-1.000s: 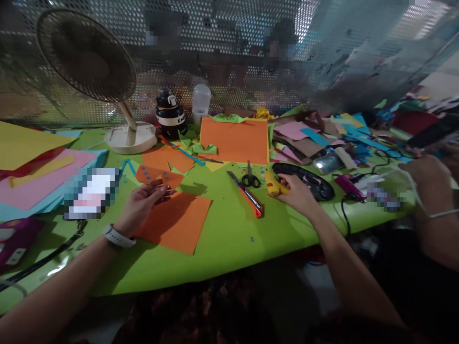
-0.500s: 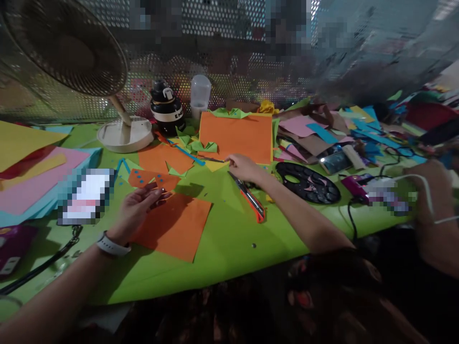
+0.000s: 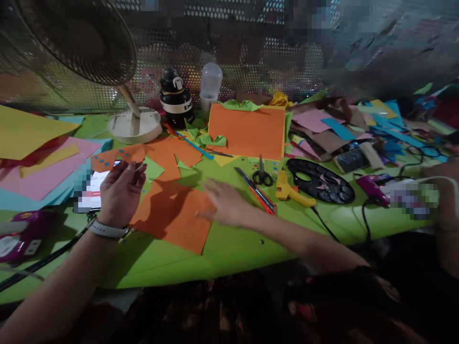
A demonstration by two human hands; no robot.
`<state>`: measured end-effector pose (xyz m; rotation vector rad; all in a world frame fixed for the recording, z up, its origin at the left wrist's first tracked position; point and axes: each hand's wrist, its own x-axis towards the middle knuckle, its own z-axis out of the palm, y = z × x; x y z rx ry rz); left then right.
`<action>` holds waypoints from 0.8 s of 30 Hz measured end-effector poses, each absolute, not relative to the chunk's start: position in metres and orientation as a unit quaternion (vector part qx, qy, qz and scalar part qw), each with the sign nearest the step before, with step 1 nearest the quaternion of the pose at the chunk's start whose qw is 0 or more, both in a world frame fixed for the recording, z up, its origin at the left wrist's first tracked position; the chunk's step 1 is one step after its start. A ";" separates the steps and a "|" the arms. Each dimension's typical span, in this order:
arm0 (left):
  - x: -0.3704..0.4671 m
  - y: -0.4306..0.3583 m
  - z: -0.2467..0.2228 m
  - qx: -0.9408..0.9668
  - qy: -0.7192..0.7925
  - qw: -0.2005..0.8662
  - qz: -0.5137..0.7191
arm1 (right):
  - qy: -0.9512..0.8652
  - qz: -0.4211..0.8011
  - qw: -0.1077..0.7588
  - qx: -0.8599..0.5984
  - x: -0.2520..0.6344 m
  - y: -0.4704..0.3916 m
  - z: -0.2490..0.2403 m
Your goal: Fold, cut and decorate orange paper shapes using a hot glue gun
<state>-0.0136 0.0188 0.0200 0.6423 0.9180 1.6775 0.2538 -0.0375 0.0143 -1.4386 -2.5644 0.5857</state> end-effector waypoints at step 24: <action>-0.033 0.024 0.037 0.283 0.392 0.510 0.711 | -0.899 0.162 0.035 -0.406 0.246 -0.039 0.013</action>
